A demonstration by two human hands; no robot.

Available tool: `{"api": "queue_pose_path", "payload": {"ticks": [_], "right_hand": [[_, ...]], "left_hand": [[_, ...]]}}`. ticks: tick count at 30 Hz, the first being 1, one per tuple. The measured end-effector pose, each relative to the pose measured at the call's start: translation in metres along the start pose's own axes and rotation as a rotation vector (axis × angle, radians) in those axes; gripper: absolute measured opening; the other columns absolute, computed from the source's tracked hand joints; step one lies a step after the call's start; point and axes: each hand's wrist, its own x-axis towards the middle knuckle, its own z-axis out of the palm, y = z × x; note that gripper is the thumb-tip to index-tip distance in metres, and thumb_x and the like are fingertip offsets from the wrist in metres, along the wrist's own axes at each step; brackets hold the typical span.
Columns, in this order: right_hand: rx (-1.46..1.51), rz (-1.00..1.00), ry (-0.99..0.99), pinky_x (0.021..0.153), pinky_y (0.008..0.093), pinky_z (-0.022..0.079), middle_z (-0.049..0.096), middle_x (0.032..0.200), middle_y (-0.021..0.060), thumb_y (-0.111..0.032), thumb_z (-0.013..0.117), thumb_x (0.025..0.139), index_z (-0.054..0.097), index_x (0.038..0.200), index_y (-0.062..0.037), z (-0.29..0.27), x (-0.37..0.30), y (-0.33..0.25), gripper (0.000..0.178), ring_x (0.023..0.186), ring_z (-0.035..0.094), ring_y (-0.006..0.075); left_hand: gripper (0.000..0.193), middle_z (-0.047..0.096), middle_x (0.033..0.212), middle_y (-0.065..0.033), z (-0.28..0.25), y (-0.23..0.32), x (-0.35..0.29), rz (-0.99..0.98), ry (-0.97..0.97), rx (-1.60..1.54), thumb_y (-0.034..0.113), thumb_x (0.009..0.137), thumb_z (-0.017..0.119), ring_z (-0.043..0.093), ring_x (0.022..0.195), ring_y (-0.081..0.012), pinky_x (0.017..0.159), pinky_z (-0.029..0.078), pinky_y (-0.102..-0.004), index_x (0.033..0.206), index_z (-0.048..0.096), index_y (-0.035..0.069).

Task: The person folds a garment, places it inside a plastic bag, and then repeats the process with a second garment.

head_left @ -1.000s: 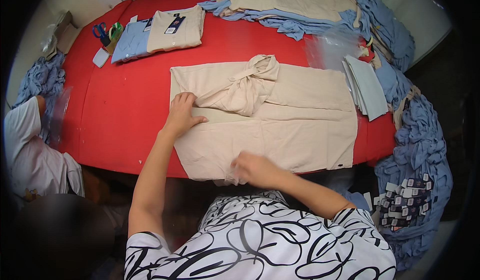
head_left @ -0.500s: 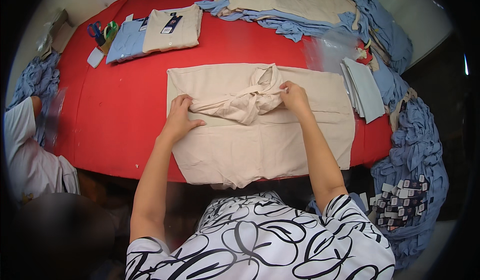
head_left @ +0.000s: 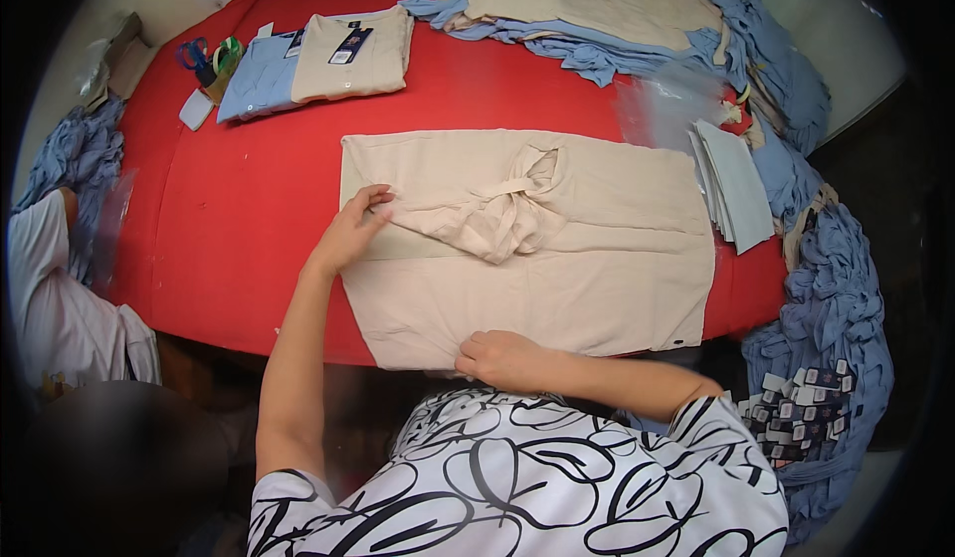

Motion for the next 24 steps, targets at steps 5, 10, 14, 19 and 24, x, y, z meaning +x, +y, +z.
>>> {"api": "queue_pose_path", "payload": {"ticks": [5,10,14,19,24], "right_hand": [[0.184,0.315,-0.046,0.089,0.0423,0.050,0.069,0.104,0.0179,-0.009,0.058,0.087,0.067,0.108,-0.0070,-0.160,0.085,0.023,0.023,0.102,0.065,0.0355],[-0.240,0.452,0.979,0.092,0.0427,0.044,0.060,0.113,0.0156,-0.021,0.070,0.085,0.061,0.113,-0.0053,-0.180,0.042,0.114,0.033,0.106,0.055,0.0359],[-0.227,0.700,0.828,0.093,0.0482,0.040,0.055,0.109,0.0173,-0.014,0.067,0.082,0.059,0.111,-0.0065,-0.096,-0.076,0.068,0.031,0.107,0.050,0.0389],[-0.334,1.080,0.781,0.094,0.0472,0.039,0.056,0.107,0.0157,-0.011,0.065,0.081,0.062,0.111,-0.0050,-0.001,-0.164,0.053,0.031,0.109,0.050,0.0357],[-0.067,1.119,1.295,0.076,0.0454,0.049,0.066,0.092,0.0237,-0.021,0.054,0.099,0.064,0.103,0.0025,-0.098,-0.208,0.132,0.026,0.086,0.064,0.0395]], "left_hand": [[0.053,0.059,0.137,-0.0115,-0.034,-0.009,0.003,-0.116,-0.127,-0.198,0.046,0.104,0.041,0.051,0.130,-0.0257,0.109,0.037,-0.0345,0.134,0.058,0.006],[0.044,0.062,0.124,-0.0172,-0.022,0.009,0.003,-0.176,-0.019,0.023,0.036,0.096,0.058,0.055,0.120,-0.0313,0.100,0.045,-0.0387,0.124,0.061,0.002],[0.037,0.060,0.115,-0.0162,0.018,0.002,0.004,0.098,0.297,0.651,0.009,0.082,0.070,0.055,0.106,-0.0380,0.090,0.048,-0.0436,0.115,0.058,-0.004],[0.033,0.057,0.125,-0.0178,0.055,-0.001,0.026,0.295,0.522,0.706,-0.003,0.085,0.060,0.054,0.112,-0.0376,0.096,0.046,-0.0437,0.117,0.056,-0.006],[0.028,0.059,0.106,-0.0200,0.038,-0.021,0.039,0.299,0.473,0.766,-0.006,0.084,0.052,0.054,0.100,-0.0391,0.087,0.044,-0.0482,0.111,0.055,-0.004]]}}
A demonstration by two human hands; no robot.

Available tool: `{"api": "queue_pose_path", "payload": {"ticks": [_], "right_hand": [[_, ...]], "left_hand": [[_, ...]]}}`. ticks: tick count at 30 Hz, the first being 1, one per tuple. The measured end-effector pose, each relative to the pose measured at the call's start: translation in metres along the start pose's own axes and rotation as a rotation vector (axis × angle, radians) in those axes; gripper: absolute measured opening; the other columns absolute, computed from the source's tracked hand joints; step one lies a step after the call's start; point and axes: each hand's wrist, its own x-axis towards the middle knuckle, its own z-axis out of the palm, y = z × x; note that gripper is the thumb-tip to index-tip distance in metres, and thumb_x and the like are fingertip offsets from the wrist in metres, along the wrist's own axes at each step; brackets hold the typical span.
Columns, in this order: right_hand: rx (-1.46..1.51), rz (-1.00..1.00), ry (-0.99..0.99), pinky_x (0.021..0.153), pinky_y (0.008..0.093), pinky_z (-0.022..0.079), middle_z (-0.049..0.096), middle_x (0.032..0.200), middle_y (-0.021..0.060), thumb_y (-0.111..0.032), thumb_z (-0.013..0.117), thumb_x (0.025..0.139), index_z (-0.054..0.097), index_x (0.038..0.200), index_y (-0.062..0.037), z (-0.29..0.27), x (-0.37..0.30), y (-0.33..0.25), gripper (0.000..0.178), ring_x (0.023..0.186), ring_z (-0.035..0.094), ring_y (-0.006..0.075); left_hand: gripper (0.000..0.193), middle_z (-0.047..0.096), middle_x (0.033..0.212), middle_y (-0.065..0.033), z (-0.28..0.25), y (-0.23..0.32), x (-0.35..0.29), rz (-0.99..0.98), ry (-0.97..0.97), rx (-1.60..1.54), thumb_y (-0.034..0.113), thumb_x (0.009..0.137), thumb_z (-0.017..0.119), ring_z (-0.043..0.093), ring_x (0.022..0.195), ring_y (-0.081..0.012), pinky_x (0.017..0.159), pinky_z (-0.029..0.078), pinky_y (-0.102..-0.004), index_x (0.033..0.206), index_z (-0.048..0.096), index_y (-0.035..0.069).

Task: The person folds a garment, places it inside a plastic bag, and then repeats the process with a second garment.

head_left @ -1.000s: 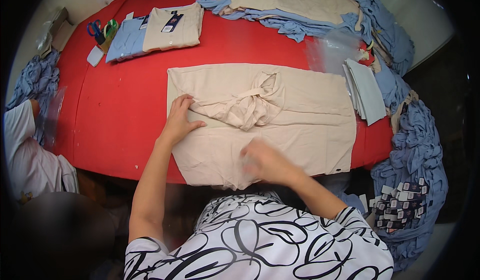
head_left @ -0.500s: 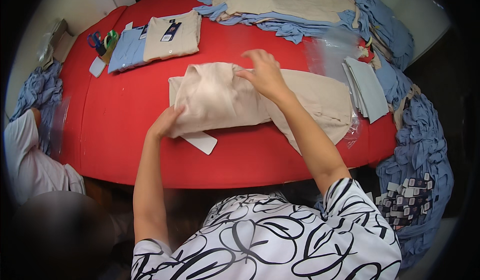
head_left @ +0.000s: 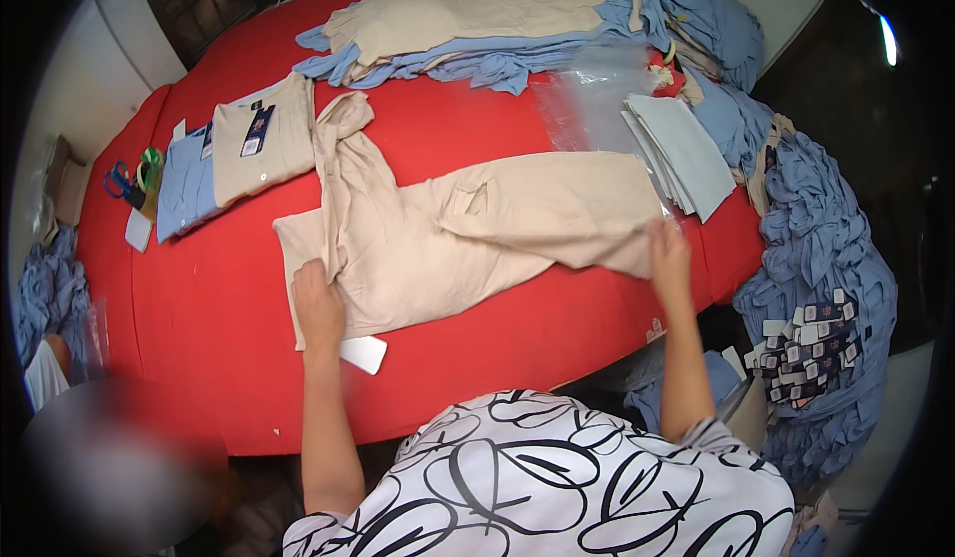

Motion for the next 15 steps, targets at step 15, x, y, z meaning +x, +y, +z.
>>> {"api": "queue_pose_path", "payload": {"ticks": [15], "right_hand": [[-0.698,-0.174,0.113,0.118,0.0506,0.023,0.047,0.148,0.0180,-0.036,0.055,0.098,0.057,0.137,-0.0106,0.121,0.055,0.045,0.047,0.137,0.042,0.0357]], "left_hand": [[0.021,0.062,0.099,-0.0190,-0.010,-0.023,0.000,-0.165,0.138,-0.177,0.000,0.086,0.058,0.060,0.093,-0.0389,0.079,0.048,-0.0459,0.107,0.060,0.000]]}}
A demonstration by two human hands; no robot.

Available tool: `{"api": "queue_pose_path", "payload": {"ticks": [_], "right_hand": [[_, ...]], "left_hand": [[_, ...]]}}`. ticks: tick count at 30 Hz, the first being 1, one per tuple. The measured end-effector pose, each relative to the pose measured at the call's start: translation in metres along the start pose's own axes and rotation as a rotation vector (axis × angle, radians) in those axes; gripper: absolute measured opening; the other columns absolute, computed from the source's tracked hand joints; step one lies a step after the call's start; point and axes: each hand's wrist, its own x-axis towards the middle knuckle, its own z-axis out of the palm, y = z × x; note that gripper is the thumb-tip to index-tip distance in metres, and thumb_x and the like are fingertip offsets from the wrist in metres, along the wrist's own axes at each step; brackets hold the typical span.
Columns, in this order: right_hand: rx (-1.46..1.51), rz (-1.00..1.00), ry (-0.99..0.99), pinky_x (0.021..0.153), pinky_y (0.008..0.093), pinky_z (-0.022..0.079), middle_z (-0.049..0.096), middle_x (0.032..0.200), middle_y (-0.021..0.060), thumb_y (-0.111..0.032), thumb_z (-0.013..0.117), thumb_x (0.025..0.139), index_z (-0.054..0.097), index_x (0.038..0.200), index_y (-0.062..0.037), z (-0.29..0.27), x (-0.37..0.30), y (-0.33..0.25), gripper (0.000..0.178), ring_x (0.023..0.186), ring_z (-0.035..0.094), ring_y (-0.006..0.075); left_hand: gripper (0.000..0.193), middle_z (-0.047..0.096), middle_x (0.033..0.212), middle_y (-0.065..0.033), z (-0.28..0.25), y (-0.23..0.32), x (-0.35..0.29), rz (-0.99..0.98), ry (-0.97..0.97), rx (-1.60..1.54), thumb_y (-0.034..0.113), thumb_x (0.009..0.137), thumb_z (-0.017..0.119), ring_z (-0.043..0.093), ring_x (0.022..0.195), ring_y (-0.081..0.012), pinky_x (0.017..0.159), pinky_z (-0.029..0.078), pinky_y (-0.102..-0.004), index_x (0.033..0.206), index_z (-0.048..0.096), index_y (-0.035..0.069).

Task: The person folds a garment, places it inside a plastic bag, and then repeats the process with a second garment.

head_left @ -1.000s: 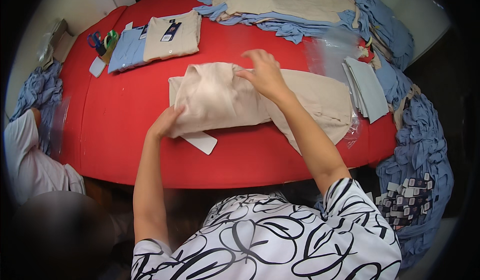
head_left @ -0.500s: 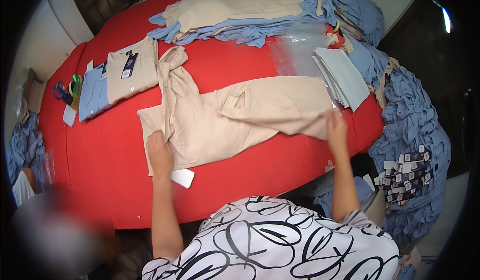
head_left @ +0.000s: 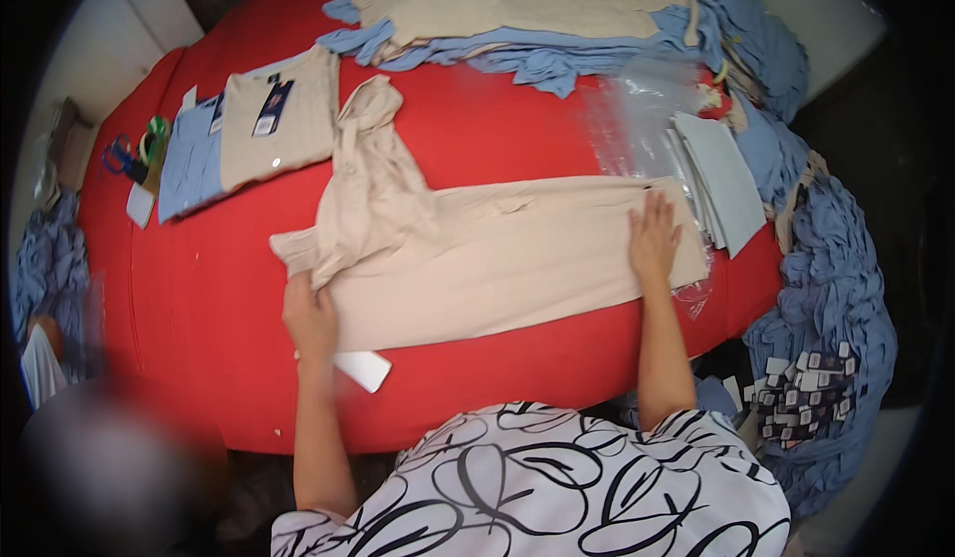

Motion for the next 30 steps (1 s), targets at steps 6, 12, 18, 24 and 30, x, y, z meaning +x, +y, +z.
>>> {"api": "queue_pose_path", "payload": {"ticks": [6,12,18,24,30], "right_hand": [[0.205,0.086,-0.267,0.113,0.0525,0.031,0.053,0.141,0.0191,-0.028,0.056,0.098,0.060,0.131,-0.0039,-0.038,0.077,-0.081,0.041,0.135,0.044,0.0346],[0.865,-0.496,-0.234,0.103,0.0440,0.044,0.058,0.130,0.0222,-0.027,0.066,0.091,0.062,0.128,-0.0045,0.009,0.129,-0.355,0.044,0.122,0.054,0.0391],[0.569,-0.680,-0.482,0.088,0.0435,0.050,0.066,0.113,0.0176,-0.019,0.068,0.086,0.067,0.108,-0.0043,-0.033,0.167,-0.423,0.026,0.105,0.062,0.0330],[1.283,-1.183,-0.478,0.082,0.0379,0.048,0.067,0.094,0.0088,-0.008,0.066,0.084,0.067,0.095,-0.0049,-0.188,0.112,-0.343,0.011,0.093,0.059,0.0263],[1.198,-0.672,-0.892,0.084,0.0326,0.046,0.058,0.100,0.0074,-0.005,0.068,0.082,0.067,0.106,-0.0081,-0.126,0.009,-0.215,0.024,0.097,0.054,0.0235]], "left_hand": [[0.024,0.064,0.096,-0.0144,-0.001,0.014,0.003,-0.076,-0.025,-0.132,0.007,0.084,0.063,0.061,0.091,-0.0345,0.080,0.047,-0.0442,0.108,0.062,0.002],[0.024,0.064,0.094,-0.0113,-0.013,0.017,0.015,0.033,-0.115,-0.019,0.016,0.086,0.066,0.059,0.091,-0.0277,0.089,0.037,-0.0394,0.107,0.064,0.003],[0.022,0.066,0.090,-0.0101,0.001,0.007,0.022,0.065,-0.096,-0.025,0.018,0.087,0.068,0.060,0.085,-0.0281,0.086,0.037,-0.0404,0.104,0.065,0.004],[0.015,0.065,0.076,-0.0095,0.016,-0.008,0.018,0.050,-0.047,0.016,0.018,0.084,0.072,0.060,0.078,-0.0293,0.080,0.038,-0.0395,0.088,0.066,0.005],[0.029,0.064,0.070,-0.0122,0.021,0.015,0.038,-0.047,0.024,0.110,0.022,0.089,0.069,0.054,0.059,-0.0296,0.073,0.039,-0.0380,0.070,0.057,0.004]]}}
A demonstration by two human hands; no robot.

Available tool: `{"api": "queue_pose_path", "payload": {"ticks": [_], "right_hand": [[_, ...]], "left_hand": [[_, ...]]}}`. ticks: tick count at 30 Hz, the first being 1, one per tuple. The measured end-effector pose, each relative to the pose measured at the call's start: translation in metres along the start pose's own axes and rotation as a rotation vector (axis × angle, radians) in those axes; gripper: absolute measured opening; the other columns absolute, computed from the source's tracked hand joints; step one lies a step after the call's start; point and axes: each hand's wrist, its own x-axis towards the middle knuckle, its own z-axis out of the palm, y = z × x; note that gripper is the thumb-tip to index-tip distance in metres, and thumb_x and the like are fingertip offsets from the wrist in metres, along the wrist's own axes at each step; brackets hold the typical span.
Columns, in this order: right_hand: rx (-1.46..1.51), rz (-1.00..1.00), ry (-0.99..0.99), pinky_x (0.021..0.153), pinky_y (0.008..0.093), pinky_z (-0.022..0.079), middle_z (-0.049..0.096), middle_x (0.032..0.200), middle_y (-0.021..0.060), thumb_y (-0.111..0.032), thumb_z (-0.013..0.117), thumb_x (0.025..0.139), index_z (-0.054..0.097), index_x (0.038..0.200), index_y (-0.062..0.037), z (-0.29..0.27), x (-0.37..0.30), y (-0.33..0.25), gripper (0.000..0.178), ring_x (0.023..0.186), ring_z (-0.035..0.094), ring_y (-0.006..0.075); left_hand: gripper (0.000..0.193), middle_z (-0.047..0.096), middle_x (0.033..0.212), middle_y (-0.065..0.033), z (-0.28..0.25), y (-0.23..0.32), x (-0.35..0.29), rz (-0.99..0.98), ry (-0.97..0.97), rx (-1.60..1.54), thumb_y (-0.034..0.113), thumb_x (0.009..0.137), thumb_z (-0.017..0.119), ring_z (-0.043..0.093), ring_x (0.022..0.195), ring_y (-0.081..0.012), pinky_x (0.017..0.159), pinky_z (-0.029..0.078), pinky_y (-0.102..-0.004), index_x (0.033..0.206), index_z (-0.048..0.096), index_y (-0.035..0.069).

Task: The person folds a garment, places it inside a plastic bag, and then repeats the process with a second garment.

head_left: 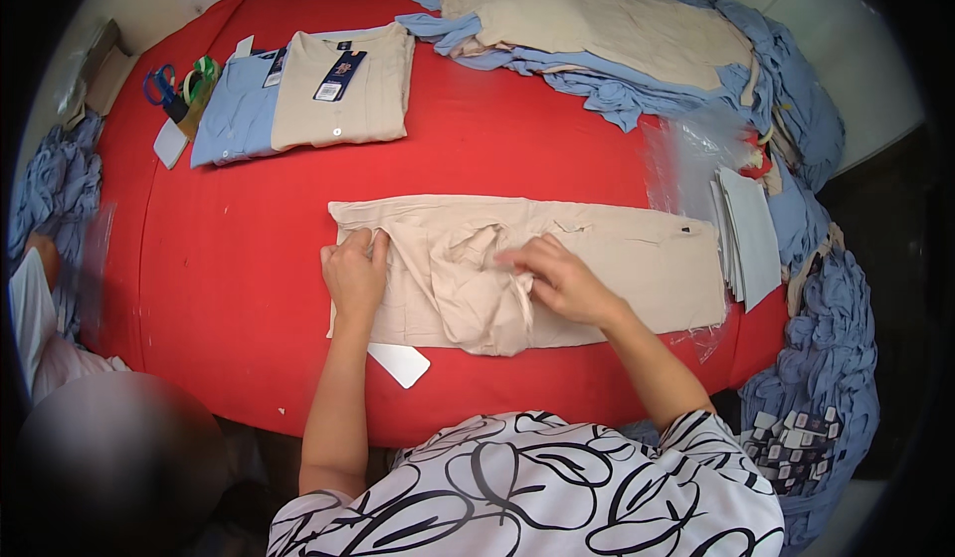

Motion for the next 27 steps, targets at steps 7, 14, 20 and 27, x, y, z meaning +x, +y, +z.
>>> {"api": "queue_pose_path", "payload": {"ticks": [7,14,20,27], "right_hand": [[-0.143,-0.098,0.486,0.085,0.0333,0.049,0.055,0.111,0.0097,0.000,0.068,0.083,0.069,0.113,-0.0090,0.026,-0.034,0.027,0.032,0.097,0.059,0.0237],[-0.169,0.146,0.515,0.089,0.0358,0.051,0.065,0.111,0.0133,-0.005,0.067,0.086,0.069,0.114,-0.0053,0.008,-0.048,0.037,0.028,0.097,0.064,0.0272],[0.506,0.133,0.464,0.088,0.0351,0.051,0.070,0.107,0.0117,-0.007,0.064,0.088,0.066,0.116,-0.0033,0.018,-0.022,0.029,0.028,0.099,0.067,0.0281],[-0.288,0.203,0.682,0.107,0.0401,0.042,0.050,0.139,0.0150,0.001,0.058,0.087,0.061,0.129,-0.0080,-0.009,-0.063,0.066,0.043,0.130,0.048,0.0335]], "left_hand": [[0.030,0.063,0.067,-0.0162,-0.004,0.000,0.002,-0.044,-0.056,-0.011,0.026,0.095,0.061,0.054,0.058,-0.0345,0.075,0.041,-0.0402,0.078,0.064,0.002],[0.029,0.062,0.066,-0.0189,-0.001,-0.002,0.005,-0.099,-0.068,-0.028,0.027,0.098,0.056,0.055,0.060,-0.0377,0.074,0.044,-0.0455,0.087,0.066,0.001],[0.025,0.063,0.070,-0.0147,-0.004,0.002,0.006,-0.225,-0.118,-0.136,0.027,0.095,0.061,0.058,0.070,-0.0336,0.074,0.046,-0.0445,0.094,0.066,0.002],[0.019,0.064,0.100,-0.0107,-0.021,0.012,0.002,-0.124,0.085,-0.297,0.015,0.093,0.062,0.060,0.086,-0.0312,0.084,0.047,-0.0431,0.108,0.065,0.004]]}}
